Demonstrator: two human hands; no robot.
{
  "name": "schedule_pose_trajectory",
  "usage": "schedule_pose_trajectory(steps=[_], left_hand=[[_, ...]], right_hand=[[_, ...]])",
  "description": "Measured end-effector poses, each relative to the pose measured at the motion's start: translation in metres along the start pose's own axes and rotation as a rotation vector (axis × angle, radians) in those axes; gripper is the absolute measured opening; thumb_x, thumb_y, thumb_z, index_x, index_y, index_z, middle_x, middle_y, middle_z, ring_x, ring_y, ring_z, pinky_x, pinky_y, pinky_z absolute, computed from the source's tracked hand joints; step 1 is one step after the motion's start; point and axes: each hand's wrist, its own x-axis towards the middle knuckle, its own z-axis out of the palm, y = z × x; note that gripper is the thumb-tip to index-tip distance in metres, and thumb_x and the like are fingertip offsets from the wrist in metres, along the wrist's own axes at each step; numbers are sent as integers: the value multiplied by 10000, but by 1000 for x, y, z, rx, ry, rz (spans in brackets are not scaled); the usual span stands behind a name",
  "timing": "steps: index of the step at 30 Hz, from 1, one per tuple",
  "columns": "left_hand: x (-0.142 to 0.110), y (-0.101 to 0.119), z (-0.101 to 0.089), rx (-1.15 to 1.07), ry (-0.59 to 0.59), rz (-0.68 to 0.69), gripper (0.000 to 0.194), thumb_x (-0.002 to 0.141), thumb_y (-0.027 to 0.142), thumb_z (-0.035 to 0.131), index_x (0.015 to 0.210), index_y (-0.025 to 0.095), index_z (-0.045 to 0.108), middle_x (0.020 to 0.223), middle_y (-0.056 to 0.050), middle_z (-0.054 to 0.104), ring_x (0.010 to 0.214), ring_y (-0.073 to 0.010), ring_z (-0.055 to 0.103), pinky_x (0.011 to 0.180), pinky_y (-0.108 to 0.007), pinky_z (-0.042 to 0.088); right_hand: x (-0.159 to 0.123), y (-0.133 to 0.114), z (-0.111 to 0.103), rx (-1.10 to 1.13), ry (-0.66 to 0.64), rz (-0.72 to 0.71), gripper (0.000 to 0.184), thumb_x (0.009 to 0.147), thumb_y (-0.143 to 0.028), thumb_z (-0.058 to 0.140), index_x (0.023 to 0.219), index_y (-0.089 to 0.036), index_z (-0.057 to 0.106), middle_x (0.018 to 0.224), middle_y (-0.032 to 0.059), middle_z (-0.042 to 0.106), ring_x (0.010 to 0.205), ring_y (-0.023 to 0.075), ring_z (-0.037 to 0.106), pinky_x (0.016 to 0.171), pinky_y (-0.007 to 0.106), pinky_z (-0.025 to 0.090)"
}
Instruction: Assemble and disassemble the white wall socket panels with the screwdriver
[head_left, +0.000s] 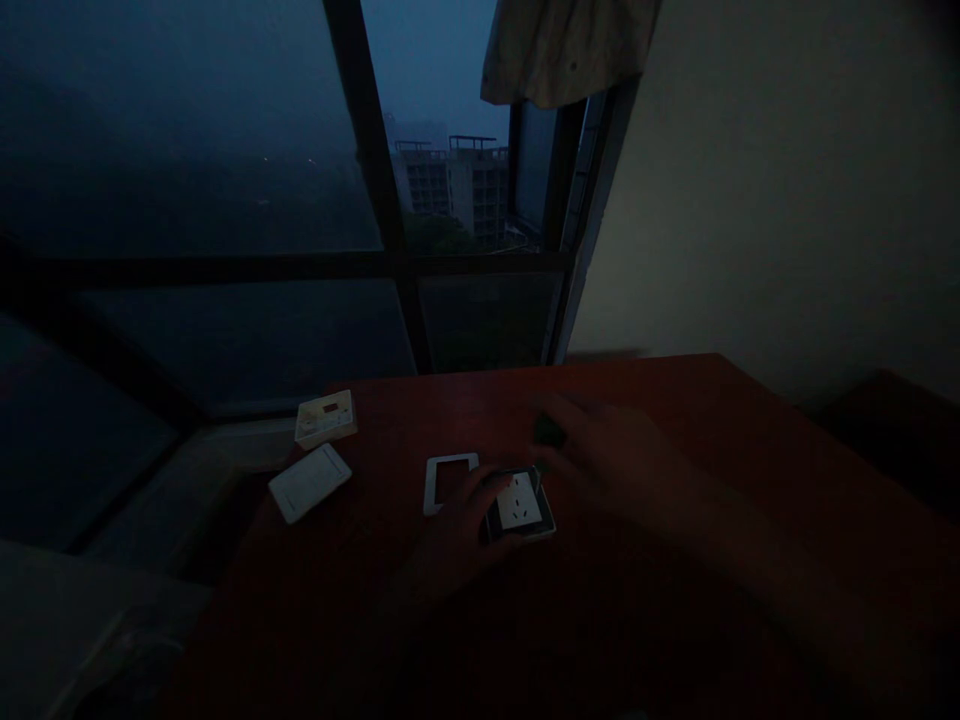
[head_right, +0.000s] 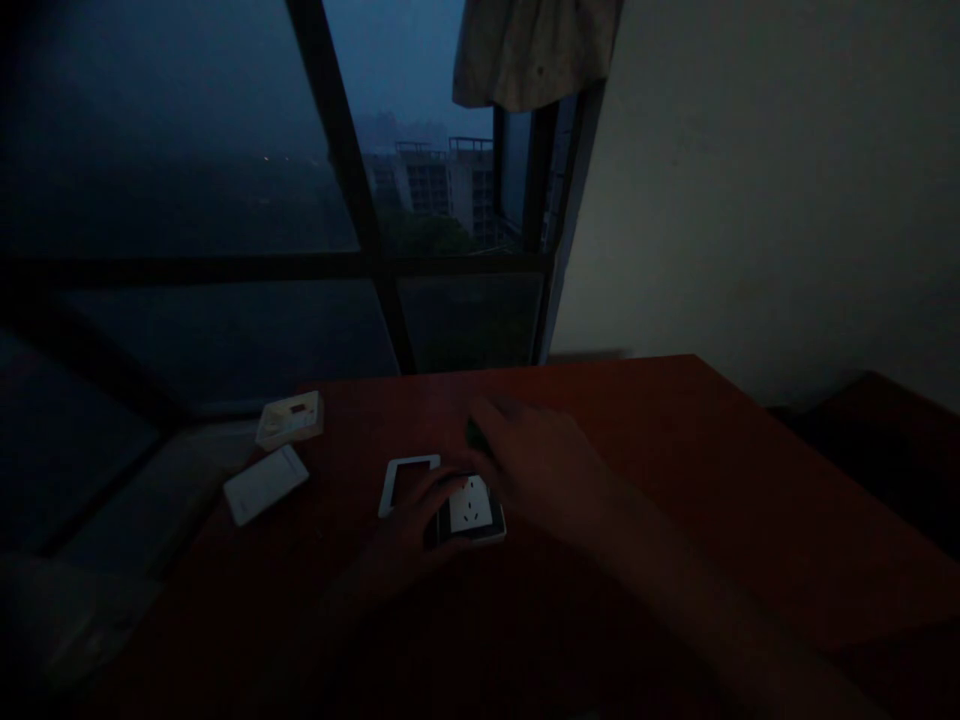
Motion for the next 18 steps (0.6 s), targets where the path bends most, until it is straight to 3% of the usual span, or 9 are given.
schedule_pose_trajectory(steps=[2,4,9,13,15,18], left_hand=[[0,0,0,6,2,-2,660,771,368,678,1354,309,377,1452,-29,302,1292,-271,348,1061,-422,338],[0,-1,0,9,-7,-9,658,768,370,679,1352,312,381,1453,-30,299,1291,-278,349,1056,-426,343],[-1,-5,3,0,3,9,660,786,379,661,1366,309,355,1456,-29,295,1295,-271,342,1060,-418,339],[-1,-7,3,12,3,12,661,779,367,670,1361,318,363,1461,-28,290,1301,-283,332,1061,-447,330],[-1,-7,3,9,1,4,663,773,365,675,1359,314,368,1462,-32,287,1301,-286,332,1060,-449,331],[-1,-7,3,5,3,-7,665,774,378,672,1360,301,368,1457,-41,295,1297,-284,336,1057,-439,337]], right_hand=[[1,2,3,-107,27,96,348,896,-404,440,1184,-214,484,1010,93,653,740,222,633,588,303,434],[2,3,4,-83,40,119,345,901,-392,426,1182,-200,481,988,96,656,711,218,631,589,313,443],[1,5,1,217,42,-55,349,875,-198,457,1224,-217,443,1127,76,621,949,179,610,764,275,457],[3,2,7,-64,78,198,304,895,-393,445,1134,-217,506,980,91,668,752,218,641,621,303,442],[3,1,9,-109,110,262,322,908,-414,396,1126,-201,499,958,103,666,745,230,637,602,308,434],[2,2,8,104,96,112,303,892,-257,421,1187,-193,443,1051,94,635,857,204,625,671,294,457]])
